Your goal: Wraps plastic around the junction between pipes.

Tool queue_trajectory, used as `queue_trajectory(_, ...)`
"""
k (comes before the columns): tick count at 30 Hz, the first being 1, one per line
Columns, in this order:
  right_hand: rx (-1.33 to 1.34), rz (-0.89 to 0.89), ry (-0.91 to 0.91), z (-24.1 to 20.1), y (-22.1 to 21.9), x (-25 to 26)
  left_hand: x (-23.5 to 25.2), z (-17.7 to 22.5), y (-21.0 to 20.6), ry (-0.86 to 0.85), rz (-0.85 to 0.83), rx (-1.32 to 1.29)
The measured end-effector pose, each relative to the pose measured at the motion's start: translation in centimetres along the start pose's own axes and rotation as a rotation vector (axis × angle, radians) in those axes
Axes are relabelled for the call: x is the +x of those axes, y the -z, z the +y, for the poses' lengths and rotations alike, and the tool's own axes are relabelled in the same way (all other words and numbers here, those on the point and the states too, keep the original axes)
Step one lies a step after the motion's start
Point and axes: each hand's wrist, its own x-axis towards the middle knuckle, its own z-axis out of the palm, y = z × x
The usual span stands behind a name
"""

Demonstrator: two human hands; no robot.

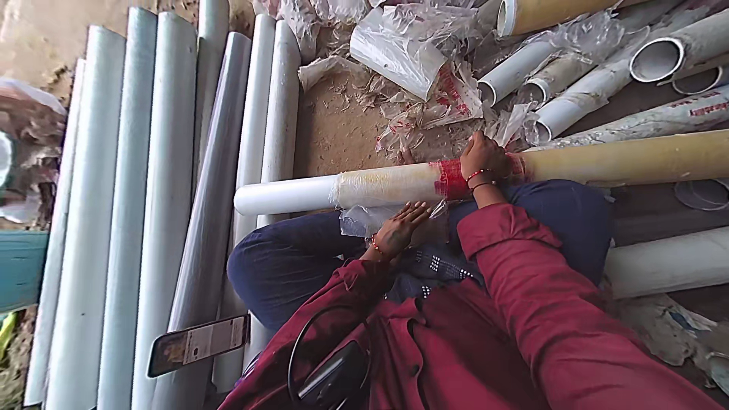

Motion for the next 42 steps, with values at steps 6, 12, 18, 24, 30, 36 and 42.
queue_trajectory(6, 0.007, -0.034, -0.011, -0.6, 0.7, 0.5, -1.6, 2.0, -0.1, 0.095, -0.077, -0.122)
queue_trajectory(12, 0.031, 0.062, 0.09, -0.1, -0.2, -0.2, -2.1, 2.2, -0.3, -0.027, 0.034, 0.009)
queue_trajectory(18, -0.01, 0.052, 0.018, 0.1, -0.6, -1.2, -3.9, 1.1, 3.0, 0.28, 0.19, 0.325)
queue_trajectory(24, -0.2, 0.019, 0.034, -0.8, -0.1, -2.6, -3.6, 1.2, 3.7, 0.653, -0.376, 0.044)
queue_trajectory(30, -0.151, 0.139, 0.162, -1.1, -0.4, -3.5, -4.9, 0.9, 5.2, 0.585, -0.189, -0.211)
queue_trajectory(36, -0.087, -0.082, 0.758, -9.4, -0.9, -8.4, -4.2, 0.0, 7.4, 0.869, 0.058, -0.407)
queue_trajectory(42, -0.343, -0.341, 0.911, -16.7, -2.3, -9.8, -4.2, -0.9, 7.4, 0.841, 0.016, -0.442)
